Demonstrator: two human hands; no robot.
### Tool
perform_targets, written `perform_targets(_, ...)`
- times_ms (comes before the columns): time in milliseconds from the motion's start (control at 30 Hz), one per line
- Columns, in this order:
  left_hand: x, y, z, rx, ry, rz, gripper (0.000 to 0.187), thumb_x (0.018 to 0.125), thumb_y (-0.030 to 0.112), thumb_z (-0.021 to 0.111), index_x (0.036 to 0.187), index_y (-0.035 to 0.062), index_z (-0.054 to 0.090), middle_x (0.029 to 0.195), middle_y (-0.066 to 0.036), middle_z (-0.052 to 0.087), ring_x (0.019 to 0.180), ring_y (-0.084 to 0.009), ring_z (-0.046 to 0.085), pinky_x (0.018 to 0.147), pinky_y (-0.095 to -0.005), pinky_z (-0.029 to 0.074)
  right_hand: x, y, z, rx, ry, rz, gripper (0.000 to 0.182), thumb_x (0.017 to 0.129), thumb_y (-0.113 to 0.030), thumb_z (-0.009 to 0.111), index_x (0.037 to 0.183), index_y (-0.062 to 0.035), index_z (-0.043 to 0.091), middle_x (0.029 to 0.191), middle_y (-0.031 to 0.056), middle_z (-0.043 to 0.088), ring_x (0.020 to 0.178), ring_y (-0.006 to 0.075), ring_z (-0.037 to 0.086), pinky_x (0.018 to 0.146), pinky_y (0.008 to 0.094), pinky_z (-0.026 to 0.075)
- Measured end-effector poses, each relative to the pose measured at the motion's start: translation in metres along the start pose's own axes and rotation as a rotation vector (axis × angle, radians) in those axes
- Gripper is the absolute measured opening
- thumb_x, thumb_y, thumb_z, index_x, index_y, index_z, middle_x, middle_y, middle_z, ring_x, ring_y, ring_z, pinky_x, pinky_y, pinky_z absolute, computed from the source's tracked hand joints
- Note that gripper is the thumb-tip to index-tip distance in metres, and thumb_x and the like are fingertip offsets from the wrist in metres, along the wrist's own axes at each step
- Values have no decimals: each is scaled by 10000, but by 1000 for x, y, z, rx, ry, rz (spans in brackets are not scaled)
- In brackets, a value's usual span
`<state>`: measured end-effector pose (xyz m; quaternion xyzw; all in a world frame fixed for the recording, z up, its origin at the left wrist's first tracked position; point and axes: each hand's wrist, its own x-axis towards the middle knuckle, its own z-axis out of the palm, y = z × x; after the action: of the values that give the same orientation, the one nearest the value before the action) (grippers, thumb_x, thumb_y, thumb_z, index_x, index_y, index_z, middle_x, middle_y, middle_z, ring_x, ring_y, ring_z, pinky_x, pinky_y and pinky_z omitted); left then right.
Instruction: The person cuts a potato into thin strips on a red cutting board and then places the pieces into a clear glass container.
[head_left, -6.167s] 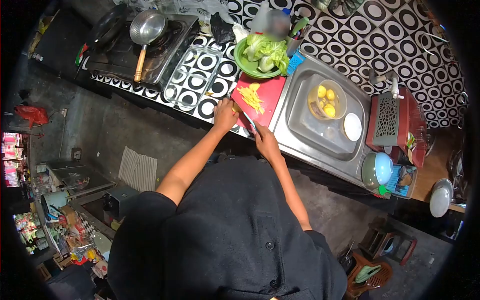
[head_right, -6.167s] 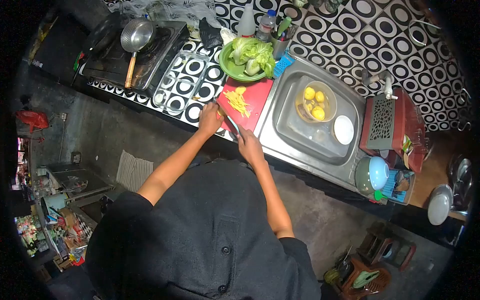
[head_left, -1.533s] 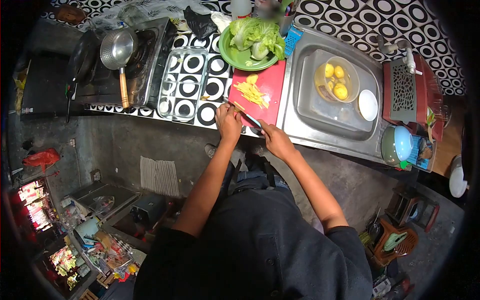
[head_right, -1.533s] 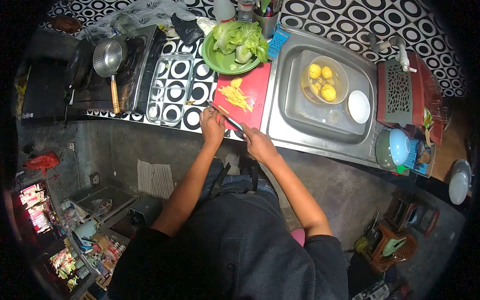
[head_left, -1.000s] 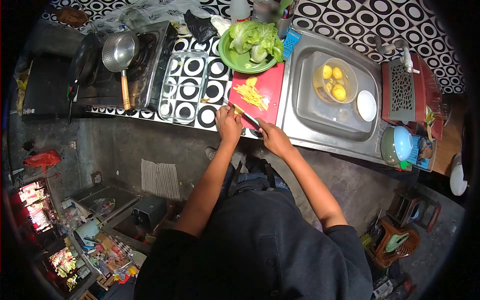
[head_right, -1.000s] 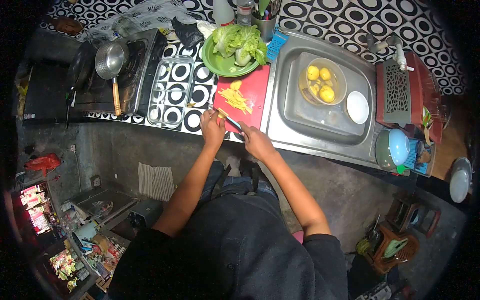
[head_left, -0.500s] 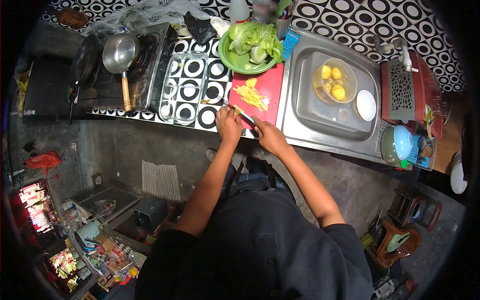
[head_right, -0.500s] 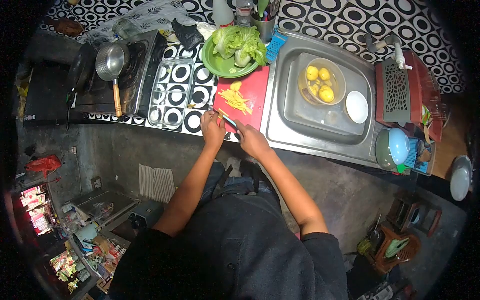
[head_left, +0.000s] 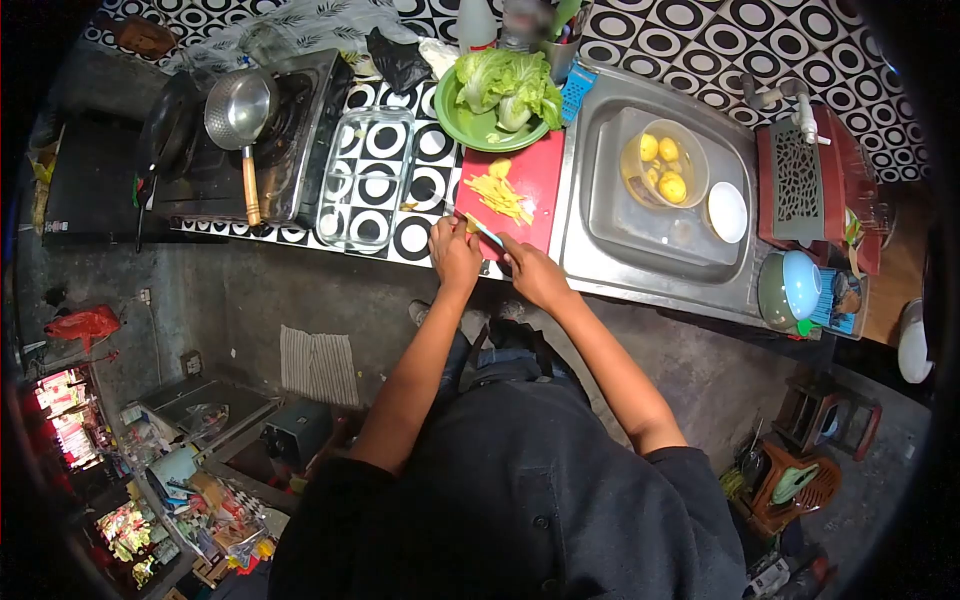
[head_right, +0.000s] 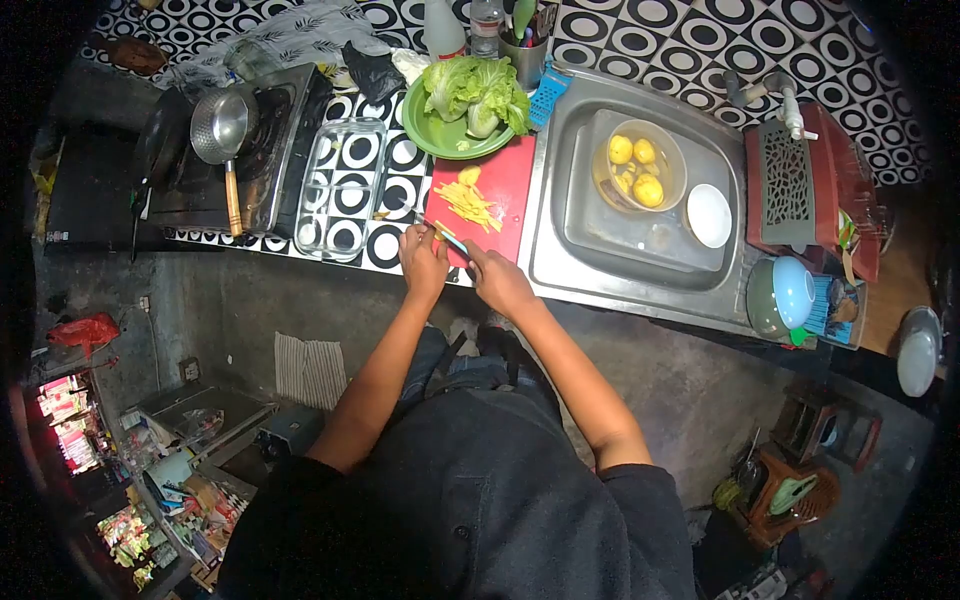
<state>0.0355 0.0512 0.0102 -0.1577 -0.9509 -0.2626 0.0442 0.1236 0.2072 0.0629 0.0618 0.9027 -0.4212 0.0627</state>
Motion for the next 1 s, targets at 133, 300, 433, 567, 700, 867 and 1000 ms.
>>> perform_targets(133, 1, 1, -1, -12, 8, -6, 339, 818, 131, 804, 1123, 2, 732, 1165, -107, 586, 1164, -311, 545, 1008, -440, 429, -5, 3, -2, 6, -5, 4, 444, 1023, -145, 557, 1461, -104, 498, 973, 267, 679, 940, 465, 675, 807, 551, 524)
perform_targets(300, 0, 1, 0, -9, 18, 3, 379, 818, 130, 802, 1168, 5, 730, 1167, -101, 588, 1160, -308, 547, 1006, -439, 432, 4, 5, 4, 2, 27, -13, 440, 1027, -151, 554, 1461, -102, 505, 996, 266, 684, 947, 466, 672, 817, 542, 527)
perform_targets(433, 0, -1, 0, -7, 13, 14, 388, 813, 119, 805, 1175, 3, 729, 1159, -107, 590, 1148, -313, 552, 992, -446, 441, 4, 14, 11, 27, 38, -29, 442, 1029, -148, 545, 1467, -103, 504, 1022, 263, 687, 970, 461, 672, 832, 537, 529)
perform_targets(567, 0, 2, -3, -11, 39, 23, 370, 801, 102, 815, 1146, -5, 732, 1151, -120, 593, 1131, -325, 556, 972, -457, 455, 1, 13, 10, 27, 5, 4, 446, 1031, -148, 543, 1473, -106, 500, 1036, 260, 687, 989, 452, 673, 845, 534, 530)
perform_targets(700, 0, 3, -2, -7, 35, 21, 381, 810, 106, 811, 1165, -7, 729, 1161, -119, 591, 1136, -324, 553, 968, -454, 457, 4, 9, 6, 32, -4, 34, 443, 1033, -145, 540, 1473, -108, 499, 1045, 258, 688, 996, 450, 674, 854, 529, 531)
perform_targets(867, -1, 2, -1, 0, 0, 5, 407, 838, 144, 792, 1213, 4, 720, 1152, -105, 583, 1159, -306, 547, 1001, -438, 432, 4, 16, 14, 53, 33, 7, 437, 1033, -149, 544, 1466, -106, 504, 1056, 258, 689, 1002, 450, 674, 860, 531, 529)
perform_targets(1000, -1, 1, -2, 6, -3, 5, 405, 841, 144, 787, 1214, 1, 719, 1156, -106, 584, 1160, -304, 546, 1002, -436, 432, 4, 12, 11, 51, 24, 10, 437, 1033, -153, 549, 1465, -102, 507, 1054, 258, 690, 1006, 453, 673, 864, 532, 527)
